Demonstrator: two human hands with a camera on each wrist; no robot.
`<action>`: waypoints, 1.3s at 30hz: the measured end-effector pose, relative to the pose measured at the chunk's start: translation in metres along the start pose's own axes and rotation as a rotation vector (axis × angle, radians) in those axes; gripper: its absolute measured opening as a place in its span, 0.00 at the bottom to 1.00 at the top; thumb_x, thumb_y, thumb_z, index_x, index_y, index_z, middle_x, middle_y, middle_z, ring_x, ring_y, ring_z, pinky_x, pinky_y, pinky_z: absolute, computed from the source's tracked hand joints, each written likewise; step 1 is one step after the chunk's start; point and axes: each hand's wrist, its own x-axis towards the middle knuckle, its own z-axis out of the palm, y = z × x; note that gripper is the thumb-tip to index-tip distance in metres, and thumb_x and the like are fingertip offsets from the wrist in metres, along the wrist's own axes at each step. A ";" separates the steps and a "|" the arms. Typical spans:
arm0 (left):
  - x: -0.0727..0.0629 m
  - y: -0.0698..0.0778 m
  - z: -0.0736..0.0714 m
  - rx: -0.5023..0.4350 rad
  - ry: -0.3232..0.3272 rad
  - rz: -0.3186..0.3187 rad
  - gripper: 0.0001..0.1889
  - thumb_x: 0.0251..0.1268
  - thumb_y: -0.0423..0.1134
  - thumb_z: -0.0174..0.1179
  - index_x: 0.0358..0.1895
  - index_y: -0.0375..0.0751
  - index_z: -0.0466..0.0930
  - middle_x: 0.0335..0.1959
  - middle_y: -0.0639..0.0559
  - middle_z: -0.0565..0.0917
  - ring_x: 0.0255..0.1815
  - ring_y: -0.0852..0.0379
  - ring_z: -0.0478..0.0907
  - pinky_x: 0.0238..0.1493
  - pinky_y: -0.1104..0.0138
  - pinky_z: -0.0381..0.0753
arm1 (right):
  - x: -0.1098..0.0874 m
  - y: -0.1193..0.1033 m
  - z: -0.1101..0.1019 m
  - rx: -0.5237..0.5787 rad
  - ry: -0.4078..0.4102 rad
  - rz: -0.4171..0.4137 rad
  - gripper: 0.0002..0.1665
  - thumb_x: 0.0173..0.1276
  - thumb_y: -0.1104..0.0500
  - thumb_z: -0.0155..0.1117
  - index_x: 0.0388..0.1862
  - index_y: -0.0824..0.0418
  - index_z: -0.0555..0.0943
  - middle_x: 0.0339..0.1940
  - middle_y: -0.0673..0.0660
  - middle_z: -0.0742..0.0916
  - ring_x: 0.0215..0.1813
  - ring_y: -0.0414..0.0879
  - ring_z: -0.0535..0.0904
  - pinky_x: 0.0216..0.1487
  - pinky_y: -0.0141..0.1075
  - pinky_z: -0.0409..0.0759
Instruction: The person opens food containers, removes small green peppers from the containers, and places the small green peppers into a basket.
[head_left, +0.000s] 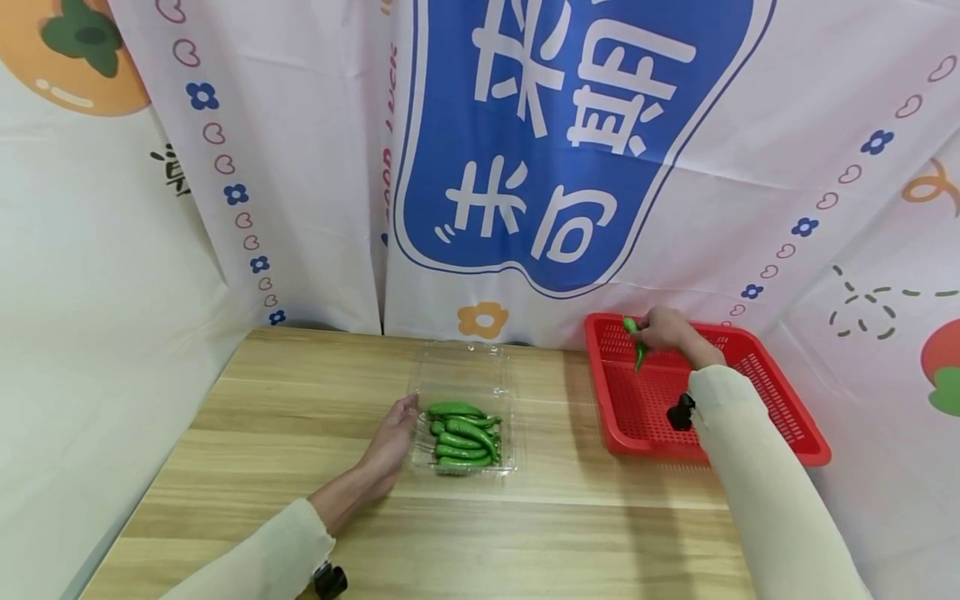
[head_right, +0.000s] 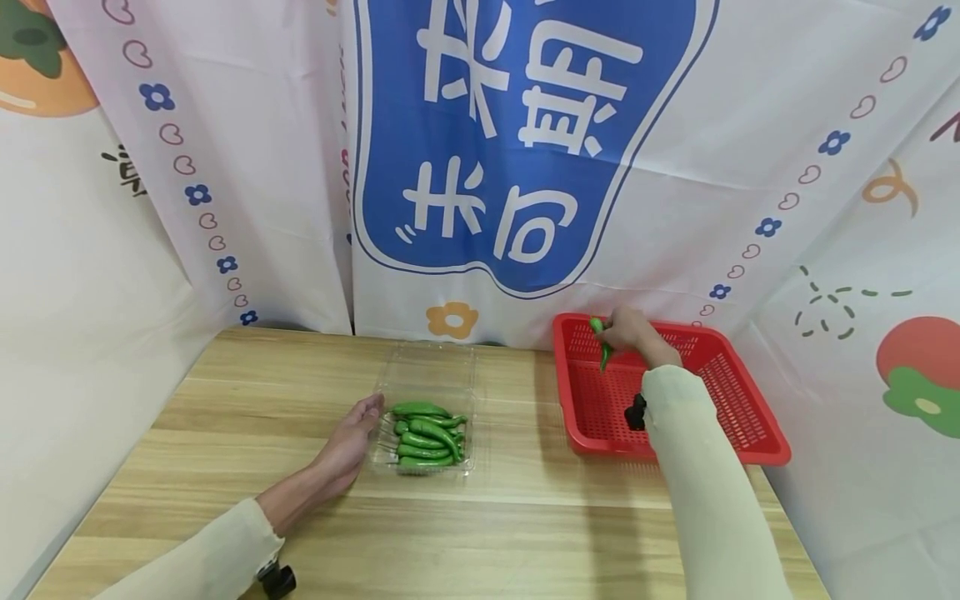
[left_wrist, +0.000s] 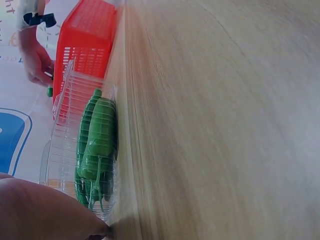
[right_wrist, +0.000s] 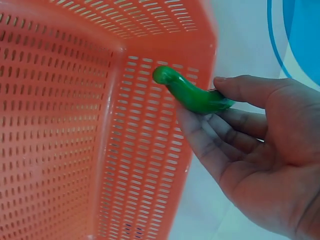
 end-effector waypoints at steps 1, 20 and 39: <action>0.000 0.000 0.000 -0.001 0.000 0.001 0.29 0.89 0.36 0.31 0.85 0.30 0.41 0.88 0.33 0.39 0.87 0.32 0.34 0.85 0.39 0.35 | 0.001 0.001 0.001 0.010 -0.012 0.014 0.18 0.78 0.62 0.62 0.26 0.68 0.84 0.18 0.53 0.82 0.23 0.43 0.78 0.30 0.33 0.78; 0.001 -0.003 0.001 -0.002 0.014 -0.013 0.29 0.89 0.36 0.31 0.85 0.32 0.42 0.88 0.34 0.41 0.87 0.33 0.36 0.85 0.39 0.35 | 0.007 0.014 0.029 0.264 -0.170 0.155 0.15 0.78 0.65 0.64 0.29 0.70 0.83 0.18 0.55 0.83 0.22 0.41 0.83 0.34 0.35 0.90; 0.001 -0.003 0.000 -0.009 0.000 0.002 0.29 0.89 0.38 0.30 0.85 0.31 0.40 0.88 0.33 0.40 0.87 0.32 0.35 0.85 0.40 0.35 | 0.015 -0.004 0.049 0.199 -0.280 0.280 0.08 0.76 0.63 0.66 0.37 0.67 0.79 0.24 0.55 0.80 0.24 0.42 0.84 0.35 0.35 0.91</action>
